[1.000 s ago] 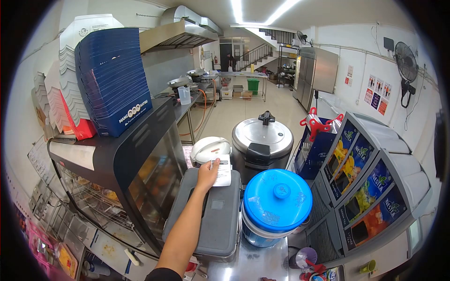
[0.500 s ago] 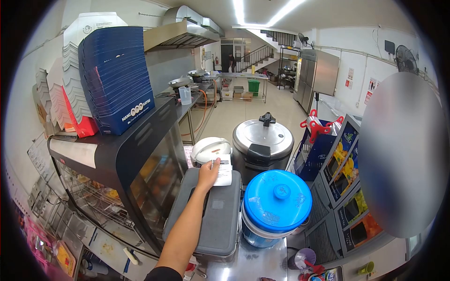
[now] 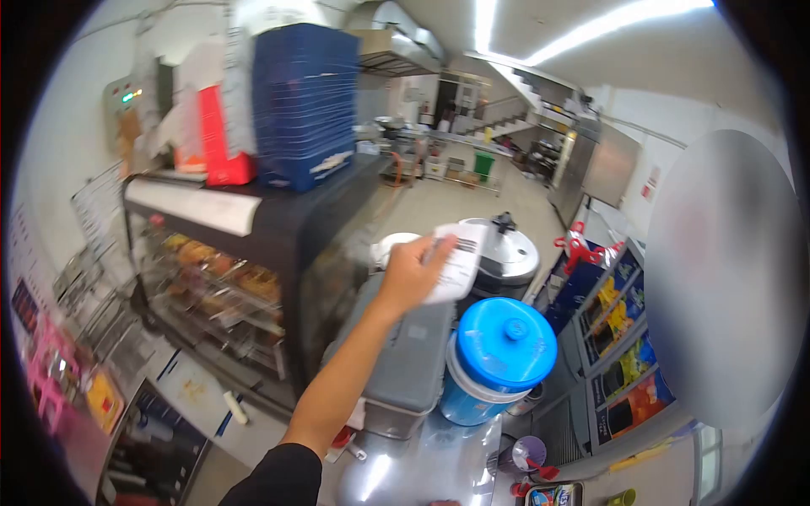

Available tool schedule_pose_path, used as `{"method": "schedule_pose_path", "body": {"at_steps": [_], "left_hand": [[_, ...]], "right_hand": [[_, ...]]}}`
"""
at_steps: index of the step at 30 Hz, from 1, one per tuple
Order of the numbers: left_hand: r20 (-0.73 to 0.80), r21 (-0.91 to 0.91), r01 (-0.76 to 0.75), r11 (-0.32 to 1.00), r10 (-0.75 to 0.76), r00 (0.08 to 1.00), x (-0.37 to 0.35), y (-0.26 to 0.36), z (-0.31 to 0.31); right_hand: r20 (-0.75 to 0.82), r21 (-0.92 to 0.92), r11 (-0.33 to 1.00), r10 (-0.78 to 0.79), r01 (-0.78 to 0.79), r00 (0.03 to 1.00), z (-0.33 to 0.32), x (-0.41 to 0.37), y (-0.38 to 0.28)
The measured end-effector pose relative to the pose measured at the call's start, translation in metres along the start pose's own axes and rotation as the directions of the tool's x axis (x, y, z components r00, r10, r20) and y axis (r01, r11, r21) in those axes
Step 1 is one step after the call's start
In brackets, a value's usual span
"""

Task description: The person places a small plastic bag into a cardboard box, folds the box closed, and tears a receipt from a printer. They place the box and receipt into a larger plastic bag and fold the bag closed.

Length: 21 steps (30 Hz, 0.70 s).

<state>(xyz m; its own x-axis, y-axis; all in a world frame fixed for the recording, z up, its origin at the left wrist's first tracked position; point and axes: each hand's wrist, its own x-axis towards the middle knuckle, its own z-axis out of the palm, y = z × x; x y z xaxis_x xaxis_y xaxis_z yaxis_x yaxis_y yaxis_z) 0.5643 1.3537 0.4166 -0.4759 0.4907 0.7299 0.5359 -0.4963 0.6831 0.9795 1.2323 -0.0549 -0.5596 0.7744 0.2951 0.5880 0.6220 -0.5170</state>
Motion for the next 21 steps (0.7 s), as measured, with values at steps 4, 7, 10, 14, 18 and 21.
{"method": "schedule_pose_path", "body": {"at_steps": [4,7,10,14,18,21], "left_hand": [[0.140,0.168,-0.067,0.984,0.044,0.989,-0.117,0.104,-0.109],[0.088,0.248,0.103,0.963,-0.128,0.988,-0.249,0.137,-0.192],[-0.268,0.251,0.732,0.633,-0.681,0.681,-0.442,0.112,-0.274],[-0.537,0.131,0.902,0.411,-0.736,0.413,-0.689,0.134,-0.358],[-0.547,0.151,0.917,0.369,-0.741,0.389,-0.773,0.147,-0.409],[-0.513,0.231,0.906,0.355,-0.747,0.423,-0.790,0.165,-0.419]], "right_hand": [[0.024,-0.056,0.997,-0.047,0.048,0.999,-0.004,-0.028,-0.010],[0.030,-0.102,0.994,-0.043,0.046,0.999,0.001,-0.063,-0.018],[0.091,-0.150,0.988,0.059,-0.045,0.994,0.012,-0.123,-0.034],[0.322,-0.207,0.972,0.172,-0.108,0.931,0.042,-0.203,-0.078],[0.655,-0.152,0.985,0.159,-0.077,0.739,0.092,-0.270,-0.139],[0.788,0.160,0.980,-0.053,-0.121,0.613,0.127,-0.269,-0.210]]}}
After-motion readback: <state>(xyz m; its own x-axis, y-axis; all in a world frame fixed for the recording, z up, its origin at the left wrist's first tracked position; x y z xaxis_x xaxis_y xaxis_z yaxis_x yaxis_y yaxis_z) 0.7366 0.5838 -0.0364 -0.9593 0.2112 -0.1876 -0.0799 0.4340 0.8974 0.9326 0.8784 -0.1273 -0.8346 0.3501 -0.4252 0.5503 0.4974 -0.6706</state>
